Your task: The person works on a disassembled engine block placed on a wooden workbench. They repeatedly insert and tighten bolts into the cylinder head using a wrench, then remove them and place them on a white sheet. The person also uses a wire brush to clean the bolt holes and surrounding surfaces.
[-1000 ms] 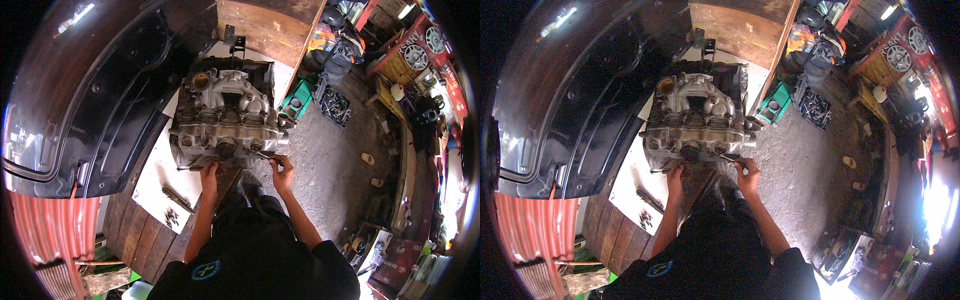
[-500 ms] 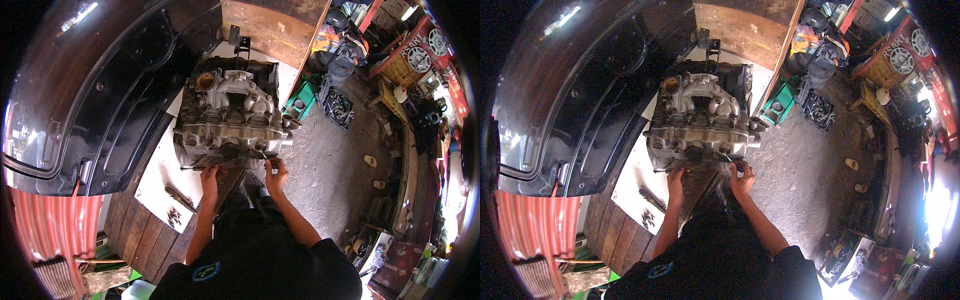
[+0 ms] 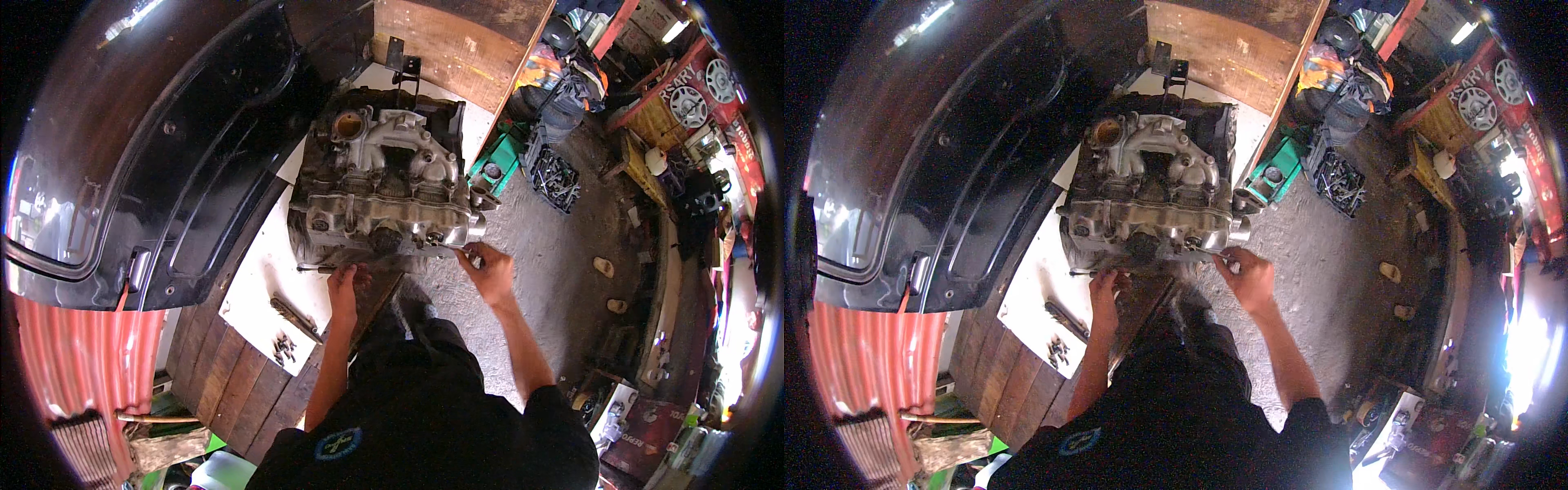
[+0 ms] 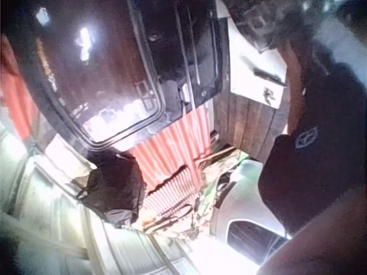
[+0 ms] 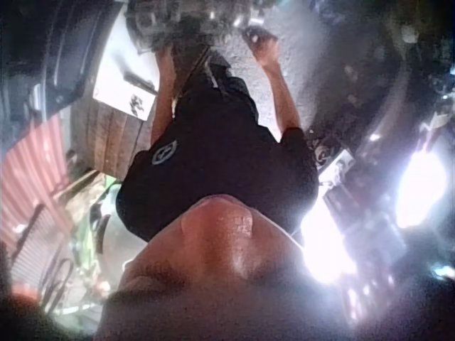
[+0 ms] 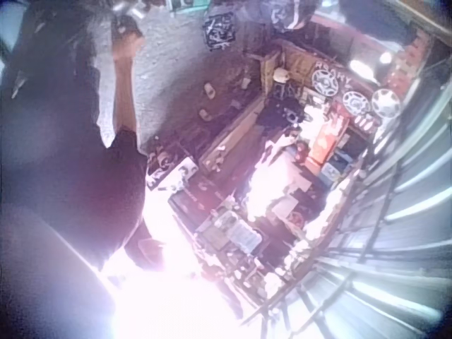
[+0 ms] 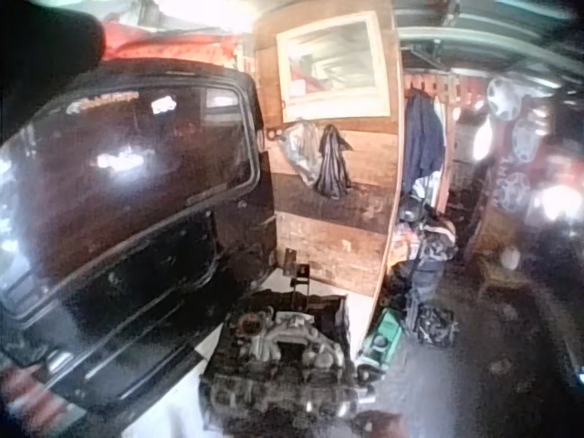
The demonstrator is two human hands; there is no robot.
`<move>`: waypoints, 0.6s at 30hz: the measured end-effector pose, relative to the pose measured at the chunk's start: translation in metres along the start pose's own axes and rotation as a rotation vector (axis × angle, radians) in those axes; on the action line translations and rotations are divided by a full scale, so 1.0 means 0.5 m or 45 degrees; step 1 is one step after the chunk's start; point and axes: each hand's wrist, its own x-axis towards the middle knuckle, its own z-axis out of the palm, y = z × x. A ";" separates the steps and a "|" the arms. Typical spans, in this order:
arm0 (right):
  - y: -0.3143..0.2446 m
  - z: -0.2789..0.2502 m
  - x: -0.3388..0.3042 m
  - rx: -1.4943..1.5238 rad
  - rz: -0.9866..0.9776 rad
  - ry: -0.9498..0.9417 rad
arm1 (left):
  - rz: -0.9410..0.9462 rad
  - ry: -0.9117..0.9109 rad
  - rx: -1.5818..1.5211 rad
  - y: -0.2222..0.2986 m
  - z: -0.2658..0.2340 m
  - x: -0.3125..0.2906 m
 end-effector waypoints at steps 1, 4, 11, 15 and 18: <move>-0.016 -0.025 0.027 -0.070 -0.098 -0.088 | -0.006 -0.018 -0.001 -0.005 -0.004 0.001; -0.107 -0.062 0.099 -0.353 -0.393 -0.323 | -0.032 0.004 0.013 0.012 0.003 -0.009; -0.213 0.082 0.161 -0.638 -0.740 -0.735 | -0.025 -0.016 0.074 0.010 -0.018 -0.023; -0.218 0.093 0.155 -0.529 -0.786 -0.780 | -0.014 0.002 0.070 0.007 -0.030 -0.024; -0.189 0.101 0.152 -0.269 -0.657 -0.790 | 0.007 -0.010 0.090 0.002 -0.033 -0.024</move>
